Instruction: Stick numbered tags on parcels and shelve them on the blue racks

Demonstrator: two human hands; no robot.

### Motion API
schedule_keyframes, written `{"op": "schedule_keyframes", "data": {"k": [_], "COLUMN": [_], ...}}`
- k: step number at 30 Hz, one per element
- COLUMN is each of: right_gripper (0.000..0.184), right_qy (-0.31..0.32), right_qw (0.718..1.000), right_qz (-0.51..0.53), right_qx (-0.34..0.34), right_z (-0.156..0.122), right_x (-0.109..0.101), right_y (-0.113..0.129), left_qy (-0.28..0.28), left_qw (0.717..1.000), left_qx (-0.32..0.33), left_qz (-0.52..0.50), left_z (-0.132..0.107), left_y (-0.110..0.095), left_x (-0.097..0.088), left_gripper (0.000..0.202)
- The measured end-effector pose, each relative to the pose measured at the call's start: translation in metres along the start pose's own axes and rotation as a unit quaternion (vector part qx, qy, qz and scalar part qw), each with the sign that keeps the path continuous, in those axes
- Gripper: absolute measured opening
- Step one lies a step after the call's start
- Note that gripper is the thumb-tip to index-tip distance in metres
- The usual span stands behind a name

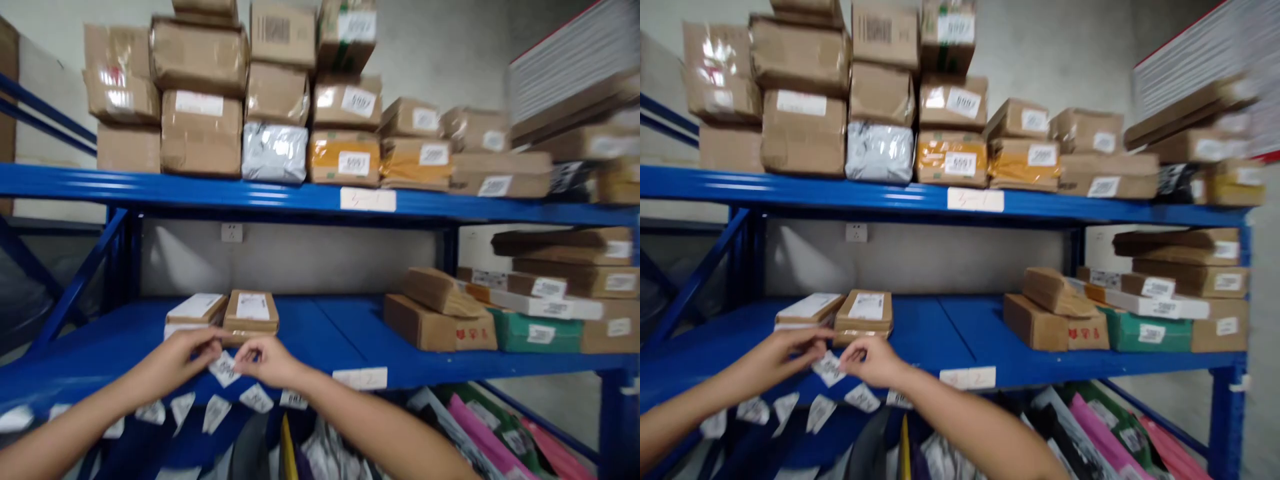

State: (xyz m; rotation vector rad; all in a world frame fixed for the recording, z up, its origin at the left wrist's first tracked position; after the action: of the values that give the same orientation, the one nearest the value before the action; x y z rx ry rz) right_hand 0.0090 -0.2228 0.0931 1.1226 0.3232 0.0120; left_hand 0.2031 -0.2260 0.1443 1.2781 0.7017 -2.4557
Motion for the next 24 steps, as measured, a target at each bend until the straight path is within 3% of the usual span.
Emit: {"op": "schedule_keyframes", "data": {"k": [7,19,22,24], "right_gripper": [0.016,0.004,0.005,0.009], "right_qy": [0.018,0.016,-0.010,-0.023], "right_qw": [1.000,0.999,0.994,0.983], "right_qz": [0.015,-0.035,-0.084,-0.142], "right_qx": [-0.005,-0.026,-0.066,-0.116], "right_z": [0.000,-0.003,-0.011,-0.019], "right_x": [-0.007,-0.002,0.002,0.005], "right_y": [-0.004,0.004,0.008,0.011], "left_qy": [0.030,0.005,-0.049,-0.109], "left_qw": [0.999,0.999,0.980,0.930], "left_qx": [-0.005,0.023,0.108,0.201], "left_qz": [-0.011,0.033,0.162,0.287], "left_z": [0.002,-0.004,-0.009,-0.012], "left_y": [-0.013,-0.011,-0.014,-0.021], "left_x": [-0.009,-0.006,-0.001,0.002], "left_gripper": [0.037,0.033,0.031,0.032]}}
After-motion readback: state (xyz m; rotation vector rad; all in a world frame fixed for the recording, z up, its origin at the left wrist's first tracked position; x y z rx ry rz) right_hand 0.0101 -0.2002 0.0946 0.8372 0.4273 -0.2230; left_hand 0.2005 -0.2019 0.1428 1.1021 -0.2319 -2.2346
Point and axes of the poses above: each hand's wrist, its own z-axis towards the middle knuckle, its own x-axis out of the palm, y = z × x, the point moved 3 cm from there along z, towards the middle knuckle, and after that the axes turned 7 degrees about z, right-handed, at the moved point
